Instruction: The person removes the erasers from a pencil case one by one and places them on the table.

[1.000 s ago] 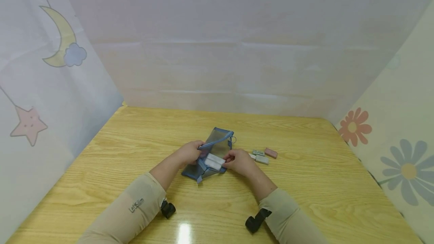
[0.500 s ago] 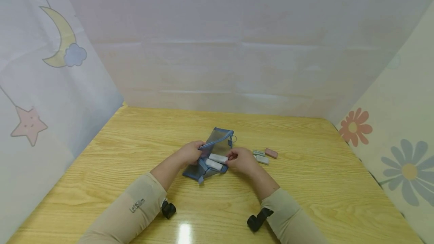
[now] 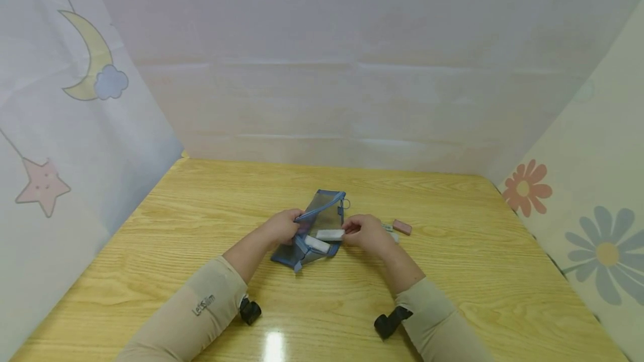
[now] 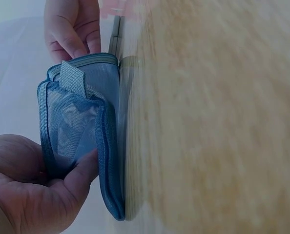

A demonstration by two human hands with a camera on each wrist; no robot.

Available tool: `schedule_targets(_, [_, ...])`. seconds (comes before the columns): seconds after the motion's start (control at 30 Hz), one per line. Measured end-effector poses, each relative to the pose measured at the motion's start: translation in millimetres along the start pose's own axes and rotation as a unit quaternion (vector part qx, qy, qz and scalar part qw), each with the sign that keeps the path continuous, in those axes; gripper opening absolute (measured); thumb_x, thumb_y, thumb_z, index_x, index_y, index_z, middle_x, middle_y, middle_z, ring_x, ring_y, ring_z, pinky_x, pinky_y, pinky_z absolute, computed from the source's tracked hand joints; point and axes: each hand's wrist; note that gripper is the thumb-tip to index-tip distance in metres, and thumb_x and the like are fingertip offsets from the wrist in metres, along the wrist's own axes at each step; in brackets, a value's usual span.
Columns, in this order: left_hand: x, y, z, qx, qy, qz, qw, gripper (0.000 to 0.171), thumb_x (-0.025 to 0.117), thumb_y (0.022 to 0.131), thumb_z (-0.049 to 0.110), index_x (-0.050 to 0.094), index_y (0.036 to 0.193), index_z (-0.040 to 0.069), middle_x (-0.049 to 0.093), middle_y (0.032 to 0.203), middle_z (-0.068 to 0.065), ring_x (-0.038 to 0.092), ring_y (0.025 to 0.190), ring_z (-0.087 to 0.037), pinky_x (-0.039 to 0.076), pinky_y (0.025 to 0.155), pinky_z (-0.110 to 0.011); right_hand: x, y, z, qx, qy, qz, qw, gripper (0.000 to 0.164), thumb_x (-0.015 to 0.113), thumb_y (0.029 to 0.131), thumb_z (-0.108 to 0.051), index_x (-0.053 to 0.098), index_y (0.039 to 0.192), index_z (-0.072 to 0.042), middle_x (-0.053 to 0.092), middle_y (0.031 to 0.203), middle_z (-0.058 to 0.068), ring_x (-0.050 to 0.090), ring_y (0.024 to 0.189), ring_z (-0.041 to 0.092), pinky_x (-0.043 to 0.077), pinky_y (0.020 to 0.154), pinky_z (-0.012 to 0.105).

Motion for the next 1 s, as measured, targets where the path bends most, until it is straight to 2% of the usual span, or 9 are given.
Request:
schedule_targets(0.23, [-0.2, 2.2, -1.6, 0.007, 0.001, 0.0, 1.0, 0.037, 0.033, 0.092, -0.004, 0.053, 0.121, 0.008, 0.057, 0.101, -0.008, 0.053, 0.082, -0.018, 0.046, 0.059, -0.028, -11.5, -2.3, 2.1, 0.009, -0.002, 0.003, 1.0, 0.012, 0.069, 0.079, -0.01, 0.069, 0.092, -0.011, 0.064, 0.083, 0.0, 0.057, 0.075, 0.015, 0.047, 0.067, 0.03])
schedule_targets(0.43, [-0.5, 3.1, -3.0, 0.006, 0.002, -0.002, 1.0, 0.035, 0.034, 0.092, -0.004, 0.054, 0.118, 0.008, 0.058, 0.102, -0.007, 0.054, 0.084, -0.018, 0.046, 0.059, -0.028, -20.3, -3.0, 4.5, 0.009, -0.002, 0.007, 1.0, 0.014, 0.069, 0.08, -0.012, 0.07, 0.093, -0.011, 0.065, 0.086, 0.0, 0.059, 0.077, 0.015, 0.047, 0.071, 0.034])
schedule_targets(0.53, [-0.3, 2.9, -3.1, 0.005, 0.001, -0.002, 1.0, 0.035, 0.035, 0.092, -0.005, 0.055, 0.117, 0.008, 0.059, 0.103, -0.007, 0.054, 0.087, -0.018, 0.047, 0.061, -0.03, -26.8, -4.3, 5.9, 0.016, -0.012, 0.017, 1.0, 0.014, 0.07, 0.079, -0.016, 0.07, 0.093, -0.013, 0.066, 0.086, -0.001, 0.059, 0.078, 0.014, 0.031, 0.089, 0.043])
schedule_targets(0.57, [-0.2, 2.6, -2.9, 0.005, 0.0, -0.001, 1.0, 0.035, 0.035, 0.092, -0.005, 0.055, 0.117, 0.008, 0.059, 0.103, -0.007, 0.054, 0.088, -0.018, 0.047, 0.062, -0.03, -28.8, -4.5, 6.7, 0.016, -0.012, 0.017, 1.0, 0.014, 0.07, 0.08, -0.016, 0.07, 0.094, -0.013, 0.067, 0.086, -0.001, 0.06, 0.078, 0.014, 0.03, 0.089, 0.045])
schedule_targets(0.67, [-0.2, 2.3, -2.8, 0.003, -0.001, -0.001, 1.0, 0.035, 0.035, 0.091, -0.005, 0.055, 0.117, 0.008, 0.059, 0.103, -0.006, 0.054, 0.088, -0.018, 0.047, 0.062, -0.03, -35.0, -5.5, 8.6, 0.021, 0.0, 0.02, 1.0, 0.017, 0.07, 0.08, -0.017, 0.069, 0.096, -0.012, 0.066, 0.089, 0.001, 0.058, 0.08, 0.016, 0.032, 0.089, 0.045])
schedule_targets(0.73, [-0.4, 2.3, -2.9, 0.004, 0.0, -0.001, 1.0, 0.035, 0.035, 0.091, -0.005, 0.055, 0.117, 0.008, 0.059, 0.104, -0.006, 0.054, 0.089, -0.018, 0.047, 0.062, -0.03, -39.1, -6.5, 9.6, 0.018, 0.017, 0.017, 1.0, 0.019, 0.069, 0.08, -0.015, 0.068, 0.099, -0.009, 0.065, 0.092, 0.004, 0.058, 0.08, 0.018, 0.045, 0.077, 0.037])
schedule_targets(0.8, [-0.6, 2.3, -2.7, 0.002, -0.002, -0.002, 1.0, 0.036, 0.035, 0.091, -0.005, 0.055, 0.118, 0.008, 0.058, 0.105, -0.006, 0.054, 0.09, -0.018, 0.047, 0.062, -0.029, -43.6, -7.7, 10.8, 0.017, 0.023, 0.022, 0.999, 0.021, 0.069, 0.081, -0.015, 0.067, 0.101, -0.007, 0.064, 0.093, 0.006, 0.058, 0.081, 0.019, 0.048, 0.07, 0.033])
schedule_targets(0.87, [-0.5, 2.2, -2.8, 0.003, -0.002, -0.002, 1.0, 0.037, 0.034, 0.091, -0.005, 0.054, 0.119, 0.008, 0.058, 0.106, -0.007, 0.054, 0.09, -0.018, 0.046, 0.061, -0.029, -48.0, -8.9, 12.2, 0.016, 0.026, 0.027, 0.999, 0.023, 0.069, 0.081, -0.015, 0.066, 0.102, -0.007, 0.065, 0.094, 0.006, 0.058, 0.083, 0.019, 0.048, 0.07, 0.032])
schedule_targets(1.0, [-0.2, 2.2, -2.5, 0.003, -0.004, -0.002, 1.0, 0.037, 0.034, 0.091, -0.005, 0.054, 0.119, 0.008, 0.058, 0.105, -0.008, 0.054, 0.087, -0.018, 0.046, 0.061, -0.028, -57.2, -11.4, 16.2, 0.021, 0.049, 0.029, 0.998, 0.027, 0.069, 0.081, -0.015, 0.064, 0.106, -0.005, 0.064, 0.097, 0.009, 0.058, 0.087, 0.021, 0.047, 0.078, 0.039])
Point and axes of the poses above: each hand's wrist, its own y-axis towards the middle knuckle, its own x-axis out of the palm, z = x × y
